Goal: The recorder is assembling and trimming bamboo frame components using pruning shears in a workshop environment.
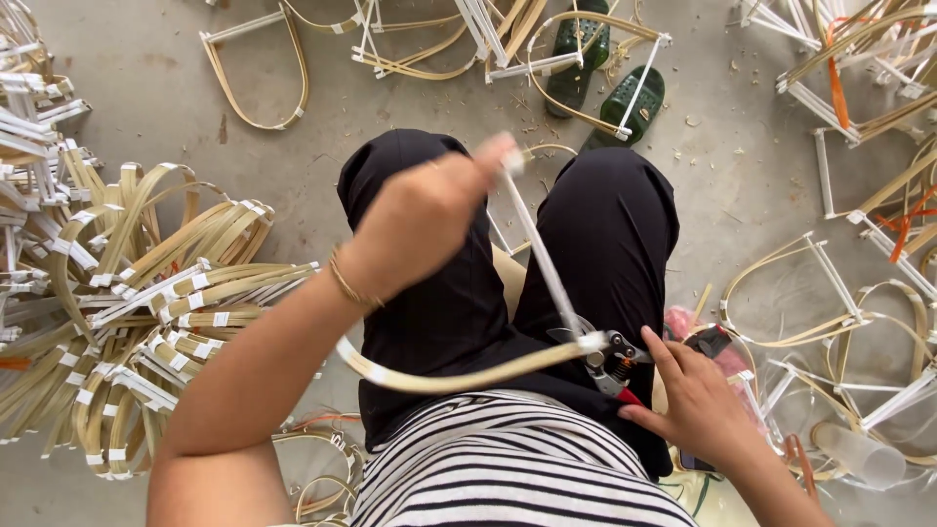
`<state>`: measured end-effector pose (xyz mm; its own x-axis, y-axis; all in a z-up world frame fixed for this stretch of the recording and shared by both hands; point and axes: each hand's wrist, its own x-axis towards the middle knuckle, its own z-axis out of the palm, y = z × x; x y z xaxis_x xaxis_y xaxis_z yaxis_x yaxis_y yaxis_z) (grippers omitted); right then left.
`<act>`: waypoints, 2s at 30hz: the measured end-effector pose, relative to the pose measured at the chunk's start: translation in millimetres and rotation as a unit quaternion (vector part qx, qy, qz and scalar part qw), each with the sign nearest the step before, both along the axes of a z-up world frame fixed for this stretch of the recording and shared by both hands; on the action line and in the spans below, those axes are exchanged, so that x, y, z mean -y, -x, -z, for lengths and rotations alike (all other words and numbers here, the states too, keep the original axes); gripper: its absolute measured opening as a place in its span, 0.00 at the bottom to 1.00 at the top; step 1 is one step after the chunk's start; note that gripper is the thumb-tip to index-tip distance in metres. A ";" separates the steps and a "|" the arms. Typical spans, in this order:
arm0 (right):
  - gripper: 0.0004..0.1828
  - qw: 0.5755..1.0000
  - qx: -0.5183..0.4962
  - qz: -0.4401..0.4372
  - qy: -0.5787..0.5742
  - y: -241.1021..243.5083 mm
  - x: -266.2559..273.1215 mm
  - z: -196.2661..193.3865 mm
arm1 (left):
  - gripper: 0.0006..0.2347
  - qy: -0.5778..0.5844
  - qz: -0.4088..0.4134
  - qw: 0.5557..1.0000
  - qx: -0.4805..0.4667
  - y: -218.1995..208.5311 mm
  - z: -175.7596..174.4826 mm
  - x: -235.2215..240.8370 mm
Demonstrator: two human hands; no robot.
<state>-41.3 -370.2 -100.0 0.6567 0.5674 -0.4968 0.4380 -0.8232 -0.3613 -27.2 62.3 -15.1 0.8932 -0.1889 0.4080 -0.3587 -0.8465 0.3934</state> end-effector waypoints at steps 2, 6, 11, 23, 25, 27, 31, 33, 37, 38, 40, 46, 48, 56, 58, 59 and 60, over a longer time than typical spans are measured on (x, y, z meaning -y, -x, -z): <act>0.58 0.997 0.038 -0.021 -0.062 2.3 8.4 -5.2 | 0.19 0.109 -0.041 0.992 -0.057 -7.2 -9.9 -10.3; 0.57 0.978 0.172 -0.087 -0.081 14.8 3.2 -18.3 | 0.19 0.444 -0.050 0.863 -0.234 -6.2 18.4 -19.4; 0.55 0.989 0.085 -0.007 -0.121 14.0 22.2 15.1 | 0.23 0.632 0.029 0.698 -0.335 12.4 26.0 5.0; 0.45 0.868 -0.373 0.189 -0.269 -23.7 -25.5 -33.7 | 0.14 0.486 0.077 0.773 -0.401 27.8 1.9 59.2; 0.52 0.882 -0.358 0.141 -0.273 -27.0 -46.0 -50.8 | 0.14 0.458 0.066 0.793 -0.397 27.4 -3.3 60.7; 0.54 0.916 -0.309 0.111 -0.232 -27.5 -57.3 -60.0 | 0.13 0.420 0.055 0.814 -0.398 28.0 -1.7 62.6; 0.55 0.929 -0.247 0.055 -0.269 -33.0 -66.1 -64.6 | 0.12 0.393 0.065 0.828 -0.394 25.9 -0.1 66.2; 0.56 0.934 -0.230 0.041 -0.269 -35.4 -68.9 -66.4 | 0.12 0.379 0.071 0.826 -0.410 24.7 -0.6 68.9; 0.57 0.937 -0.247 0.060 -0.241 -41.1 -71.9 -71.5 | 0.12 0.394 0.069 0.814 -0.422 21.2 3.0 72.3; 0.57 0.940 -0.235 0.046 -0.244 -42.5 -72.1 -71.0 | 0.12 0.397 0.071 0.814 -0.419 20.9 4.6 73.1; 0.58 0.943 -0.224 0.032 -0.246 -45.3 -72.8 -70.9 | 0.12 0.400 0.072 0.813 -0.416 19.7 7.8 74.2; 0.62 0.955 -0.222 0.023 -0.194 -53.8 -72.7 -63.6 | 0.13 0.378 0.107 0.822 -0.413 13.9 18.3 72.6; 0.57 0.958 -0.212 0.017 -0.195 -56.8 -71.5 -59.5 | 0.13 0.386 0.116 0.808 -0.430 12.1 21.8 71.0; 0.53 0.946 -0.206 0.001 -0.251 -70.4 -76.2 -39.2 | 0.13 0.405 0.109 0.801 -0.427 5.8 35.9 69.7; 0.48 0.957 -0.172 -0.001 -0.234 -71.6 -78.3 -34.3 | 0.13 0.400 0.108 0.806 -0.424 3.7 39.7 68.8; 0.44 0.962 -0.150 -0.001 -0.227 -72.6 -78.0 -29.5 | 0.13 0.405 0.104 0.804 -0.423 2.9 41.7 67.8; 0.39 0.967 -0.129 -0.002 -0.220 -72.8 -77.5 -24.8 | 0.13 0.410 0.100 0.802 -0.422 3.4 43.6 67.2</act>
